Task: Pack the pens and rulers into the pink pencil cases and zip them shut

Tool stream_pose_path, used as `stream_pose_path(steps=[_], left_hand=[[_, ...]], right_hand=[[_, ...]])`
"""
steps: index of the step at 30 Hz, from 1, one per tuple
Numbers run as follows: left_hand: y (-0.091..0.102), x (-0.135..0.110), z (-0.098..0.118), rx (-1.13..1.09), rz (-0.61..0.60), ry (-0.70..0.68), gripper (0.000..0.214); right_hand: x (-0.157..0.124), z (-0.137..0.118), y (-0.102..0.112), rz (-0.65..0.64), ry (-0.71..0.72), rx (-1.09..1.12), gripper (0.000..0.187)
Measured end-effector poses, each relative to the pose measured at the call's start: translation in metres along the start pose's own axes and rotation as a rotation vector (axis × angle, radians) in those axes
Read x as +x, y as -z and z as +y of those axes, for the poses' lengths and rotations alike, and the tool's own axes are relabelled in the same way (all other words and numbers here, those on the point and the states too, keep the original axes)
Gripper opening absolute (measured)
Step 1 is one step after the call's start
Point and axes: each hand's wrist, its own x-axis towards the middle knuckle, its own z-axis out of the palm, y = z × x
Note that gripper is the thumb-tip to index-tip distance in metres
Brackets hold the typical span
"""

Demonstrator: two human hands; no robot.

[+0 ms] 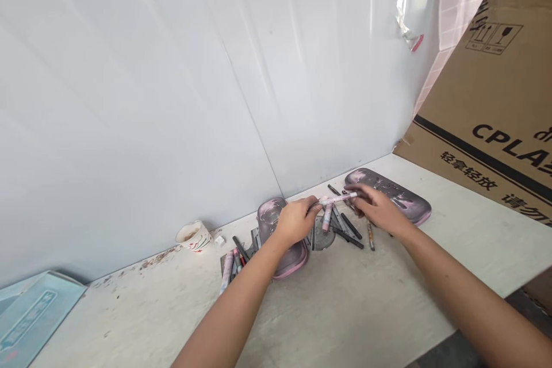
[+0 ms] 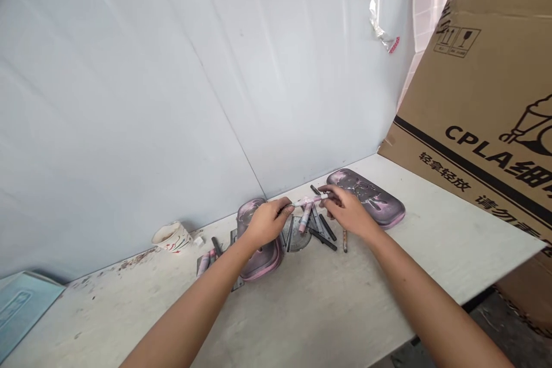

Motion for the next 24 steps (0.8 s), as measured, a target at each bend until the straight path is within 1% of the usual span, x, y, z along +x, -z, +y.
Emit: stream_pose_path(steps=[2,3,6,8,10,12,14,15,17,18,20,22,24], left_hand=[[-0.002,0.004,0.001,-0.001,0.012,-0.008,0.025],[-0.003,0.006,0.002,0.006,0.015,-0.016,0.025],[-0.006,0.011,0.001,0.051,-0.012,-0.048,0.026],[-0.008,0.013,0.001,0.078,-0.037,-0.060,0.026],[-0.010,0.014,0.001,0.098,-0.043,-0.064,0.026],[-0.011,0.015,0.002,0.108,-0.041,-0.070,0.026],[-0.013,0.015,0.004,0.112,-0.044,-0.079,0.026],[-0.013,0.015,0.004,0.114,-0.046,-0.082,0.026],[-0.014,0.015,0.006,0.113,-0.049,-0.080,0.026],[-0.015,0.015,0.007,0.108,-0.048,-0.076,0.026],[-0.016,0.015,0.008,0.087,-0.049,-0.071,0.026],[-0.017,0.015,0.010,0.058,-0.056,-0.064,0.026],[-0.019,0.017,0.011,-0.002,-0.085,-0.043,0.027]], right_hand=[[-0.002,0.002,0.001,-0.015,-0.034,0.031,0.032],[-0.003,0.003,0.001,0.004,-0.031,0.011,0.033],[-0.004,0.008,-0.001,0.135,-0.004,-0.083,0.031],[-0.004,0.011,-0.002,0.163,0.031,-0.054,0.027],[-0.005,0.014,-0.002,0.133,0.062,0.033,0.031],[-0.006,0.014,-0.001,0.093,0.023,0.066,0.039],[-0.007,0.013,0.001,0.060,-0.047,0.010,0.035],[-0.008,0.012,0.002,0.048,-0.059,-0.018,0.032],[-0.009,0.010,0.003,0.048,-0.024,-0.030,0.028],[-0.009,0.010,0.004,0.049,-0.007,-0.014,0.028],[-0.010,0.010,0.005,0.033,-0.035,0.023,0.033],[-0.010,0.011,0.006,0.029,-0.086,-0.002,0.034],[-0.009,0.014,0.007,0.047,-0.073,-0.040,0.032]])
